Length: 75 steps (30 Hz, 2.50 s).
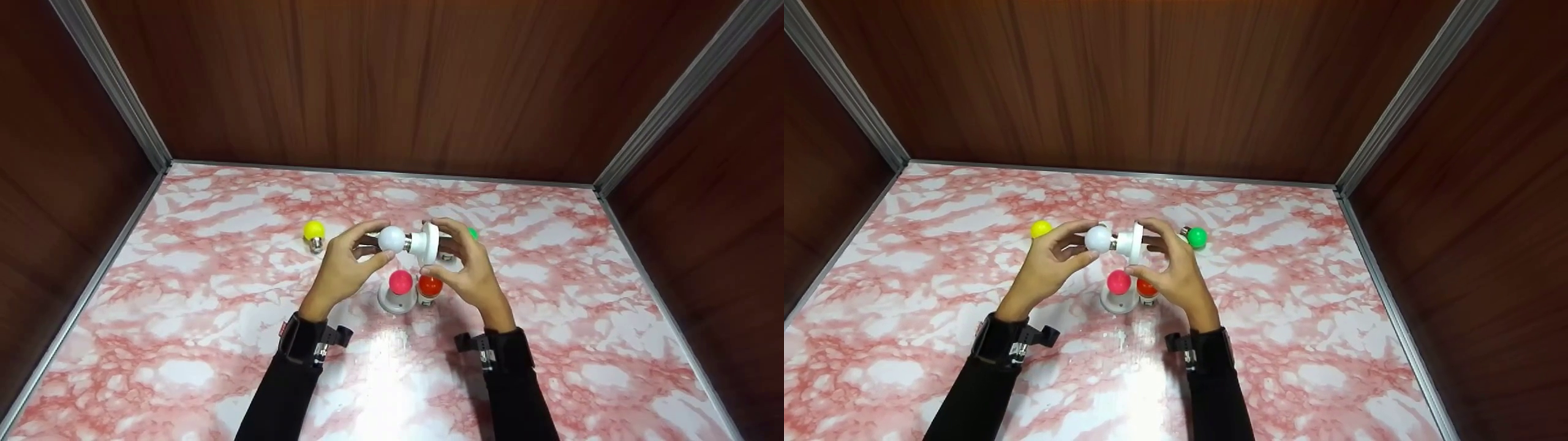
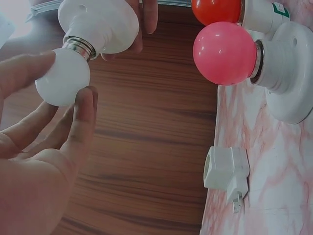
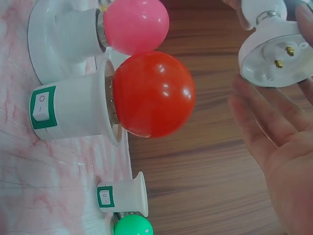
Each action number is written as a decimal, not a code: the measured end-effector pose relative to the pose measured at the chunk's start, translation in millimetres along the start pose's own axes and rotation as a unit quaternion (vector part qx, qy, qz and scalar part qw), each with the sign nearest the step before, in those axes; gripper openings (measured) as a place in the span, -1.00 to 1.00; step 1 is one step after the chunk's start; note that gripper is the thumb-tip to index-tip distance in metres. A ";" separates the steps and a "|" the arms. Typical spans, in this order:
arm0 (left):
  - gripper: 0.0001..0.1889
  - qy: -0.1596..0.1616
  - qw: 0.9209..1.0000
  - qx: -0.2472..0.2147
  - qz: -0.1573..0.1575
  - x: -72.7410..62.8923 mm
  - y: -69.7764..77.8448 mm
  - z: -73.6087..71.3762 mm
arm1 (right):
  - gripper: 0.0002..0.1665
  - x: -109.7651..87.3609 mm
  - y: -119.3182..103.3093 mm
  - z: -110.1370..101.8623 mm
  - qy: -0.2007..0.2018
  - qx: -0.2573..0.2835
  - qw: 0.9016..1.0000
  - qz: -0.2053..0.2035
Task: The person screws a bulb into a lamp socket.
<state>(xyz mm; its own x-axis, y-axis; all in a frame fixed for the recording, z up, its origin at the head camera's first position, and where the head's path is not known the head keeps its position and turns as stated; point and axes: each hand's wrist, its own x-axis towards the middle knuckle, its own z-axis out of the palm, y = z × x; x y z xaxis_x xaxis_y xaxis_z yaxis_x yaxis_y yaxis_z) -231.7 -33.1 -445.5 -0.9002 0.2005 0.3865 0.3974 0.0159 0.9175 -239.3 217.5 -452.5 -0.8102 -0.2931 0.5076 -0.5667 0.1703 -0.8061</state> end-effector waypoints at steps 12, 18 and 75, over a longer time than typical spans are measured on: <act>-0.61 0.021 1.000 0.002 -0.010 -0.6 1.1 0.5 | -0.01 0.4 2.4 0.3 -0.003 0.000 1.000 -0.028; -0.59 0.015 0.999 0.036 -0.005 -0.8 0.6 -1.1 | 0.00 -0.5 1.9 0.1 0.000 0.001 1.000 -0.018; -0.53 0.025 0.999 0.024 0.031 -1.0 1.6 1.2 | 0.01 -1.7 0.8 -0.7 0.011 0.023 0.999 -0.036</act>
<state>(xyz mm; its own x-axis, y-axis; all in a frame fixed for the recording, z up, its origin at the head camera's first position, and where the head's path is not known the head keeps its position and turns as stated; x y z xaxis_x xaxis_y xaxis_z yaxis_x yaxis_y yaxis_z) -229.9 -32.0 -444.5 -0.8812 0.1526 0.4474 0.4594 0.0532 0.8867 -238.4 218.8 -453.9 -0.7707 -0.2821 0.5713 -0.6169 0.1062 -0.7798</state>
